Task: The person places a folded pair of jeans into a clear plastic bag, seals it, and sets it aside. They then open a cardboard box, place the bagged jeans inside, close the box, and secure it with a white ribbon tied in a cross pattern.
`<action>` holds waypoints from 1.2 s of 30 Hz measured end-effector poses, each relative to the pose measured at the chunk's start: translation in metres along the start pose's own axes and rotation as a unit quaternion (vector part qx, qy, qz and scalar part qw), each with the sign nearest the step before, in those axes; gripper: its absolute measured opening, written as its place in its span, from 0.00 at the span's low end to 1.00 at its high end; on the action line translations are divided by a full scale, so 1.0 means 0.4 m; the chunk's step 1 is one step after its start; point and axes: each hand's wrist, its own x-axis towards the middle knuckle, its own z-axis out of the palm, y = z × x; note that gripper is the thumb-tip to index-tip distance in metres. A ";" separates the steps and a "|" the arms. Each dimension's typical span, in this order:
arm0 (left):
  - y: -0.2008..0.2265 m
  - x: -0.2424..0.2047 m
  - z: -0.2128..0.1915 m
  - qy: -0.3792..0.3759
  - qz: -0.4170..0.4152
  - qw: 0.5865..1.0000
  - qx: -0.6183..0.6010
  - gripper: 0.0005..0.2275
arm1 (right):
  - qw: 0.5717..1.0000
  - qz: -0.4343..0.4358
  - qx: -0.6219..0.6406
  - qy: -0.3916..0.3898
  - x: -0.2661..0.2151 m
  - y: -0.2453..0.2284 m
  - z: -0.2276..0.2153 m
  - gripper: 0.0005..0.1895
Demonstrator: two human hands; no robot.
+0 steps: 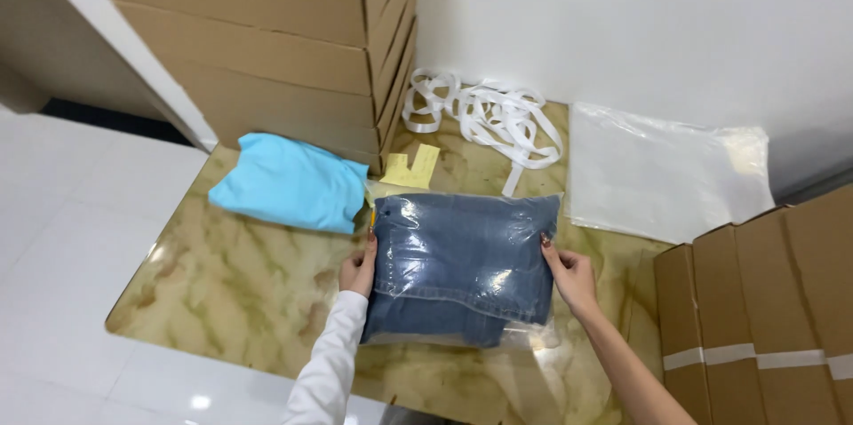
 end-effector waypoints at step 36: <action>-0.234 0.505 -0.921 0.071 0.078 0.994 -0.013 0.19 | 0.953 0.237 0.187 -0.012 -0.353 -0.267 1.055 0.39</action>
